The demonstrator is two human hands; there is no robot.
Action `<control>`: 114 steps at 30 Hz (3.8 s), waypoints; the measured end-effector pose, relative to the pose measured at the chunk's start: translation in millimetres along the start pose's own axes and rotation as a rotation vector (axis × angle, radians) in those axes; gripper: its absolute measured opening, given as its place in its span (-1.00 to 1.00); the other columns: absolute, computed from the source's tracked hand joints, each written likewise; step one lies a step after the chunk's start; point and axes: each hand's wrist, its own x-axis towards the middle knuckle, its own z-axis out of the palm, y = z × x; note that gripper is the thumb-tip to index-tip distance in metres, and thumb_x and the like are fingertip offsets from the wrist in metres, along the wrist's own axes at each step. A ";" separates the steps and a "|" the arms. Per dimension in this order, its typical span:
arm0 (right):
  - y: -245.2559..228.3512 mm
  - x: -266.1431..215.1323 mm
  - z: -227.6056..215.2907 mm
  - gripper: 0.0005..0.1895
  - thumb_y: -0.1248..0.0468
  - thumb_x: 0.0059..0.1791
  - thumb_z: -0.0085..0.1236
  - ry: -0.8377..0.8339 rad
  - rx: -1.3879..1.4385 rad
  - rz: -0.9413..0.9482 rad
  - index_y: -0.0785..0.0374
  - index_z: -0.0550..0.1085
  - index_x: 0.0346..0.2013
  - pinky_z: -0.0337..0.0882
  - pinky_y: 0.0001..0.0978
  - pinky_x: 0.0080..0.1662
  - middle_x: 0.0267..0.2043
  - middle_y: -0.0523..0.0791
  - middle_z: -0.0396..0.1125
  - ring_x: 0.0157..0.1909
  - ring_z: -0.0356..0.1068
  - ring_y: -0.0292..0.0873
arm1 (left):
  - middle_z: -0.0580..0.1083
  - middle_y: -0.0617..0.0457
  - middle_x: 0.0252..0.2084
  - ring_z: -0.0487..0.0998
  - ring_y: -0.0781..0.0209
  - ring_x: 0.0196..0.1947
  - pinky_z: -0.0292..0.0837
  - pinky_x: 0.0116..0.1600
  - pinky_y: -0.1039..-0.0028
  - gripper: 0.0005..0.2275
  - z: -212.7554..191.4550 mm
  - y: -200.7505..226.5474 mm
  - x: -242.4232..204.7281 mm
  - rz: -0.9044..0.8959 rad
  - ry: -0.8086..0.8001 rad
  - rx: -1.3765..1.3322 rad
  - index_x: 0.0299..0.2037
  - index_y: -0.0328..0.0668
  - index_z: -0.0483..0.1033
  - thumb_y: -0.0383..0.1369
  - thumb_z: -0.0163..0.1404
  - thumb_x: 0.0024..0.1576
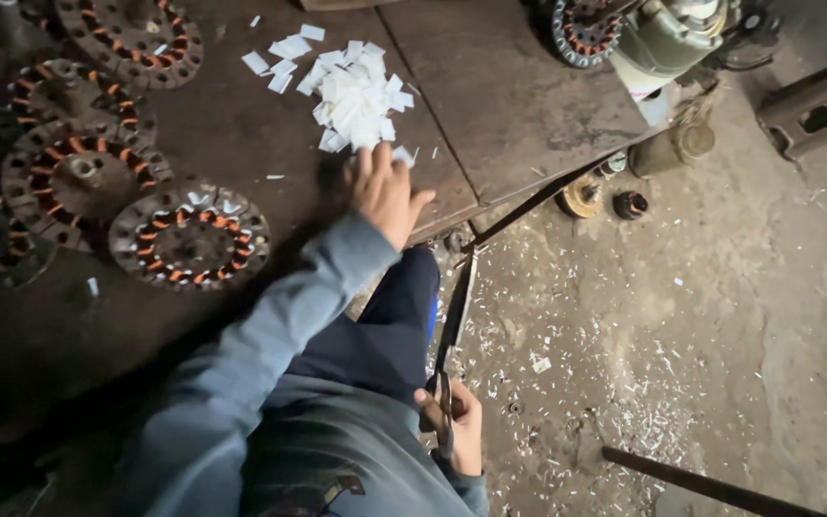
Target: The person cuts small white rectangular pieces using shears and inserts them into the slots of a circular motor stator. The person repeats this process for multiple stators on a cluttered workbench.
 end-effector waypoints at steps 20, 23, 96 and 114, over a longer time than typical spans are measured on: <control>-46.9 47.3 45.9 -0.11 -0.28 -0.11 0.31 -0.170 -0.188 -0.551 0.34 0.22 0.14 0.28 -0.44 0.00 -0.06 -0.13 0.16 -0.05 0.19 -0.26 | 0.60 0.01 -0.11 0.63 0.35 -0.13 0.56 0.01 0.56 -0.84 -93.6 11.1 -54.2 -0.331 -0.265 -1.441 -0.02 -0.44 0.56 -0.58 0.09 0.21; -75.2 49.1 62.4 -0.10 -0.32 -0.14 0.32 -0.218 -0.241 -0.555 0.33 0.26 0.09 0.25 -0.45 0.01 -0.10 -0.15 0.13 -0.06 0.15 -0.27 | 0.60 -0.05 -0.11 0.62 0.32 -0.10 0.55 0.06 0.53 -0.84 -119.9 14.6 -59.6 -0.407 -0.269 -1.492 -0.02 -0.46 0.56 -0.63 0.10 0.21; -213.5 29.3 228.4 -0.88 0.55 0.10 0.09 -0.529 -0.159 -0.288 0.47 0.52 -0.08 0.35 -0.50 -0.24 -0.22 -0.08 0.43 -0.28 0.35 -0.33 | 0.53 0.06 -0.21 0.54 0.48 -0.25 0.48 -0.15 0.66 -0.92 -211.1 -97.2 -115.7 -0.479 -0.066 -1.322 -0.23 -0.39 0.41 -0.65 0.06 0.20; -236.6 16.2 294.7 -0.83 0.54 -0.09 0.31 -0.388 -0.612 -0.888 0.39 0.57 -0.21 0.49 -0.48 -0.05 -0.17 -0.07 0.51 -0.14 0.52 -0.26 | 0.52 0.05 -0.33 0.53 0.41 -0.35 0.42 -0.26 0.57 -0.92 -262.6 -146.5 -90.1 -0.410 -0.123 -0.950 -0.22 -0.28 0.44 -0.57 0.07 0.18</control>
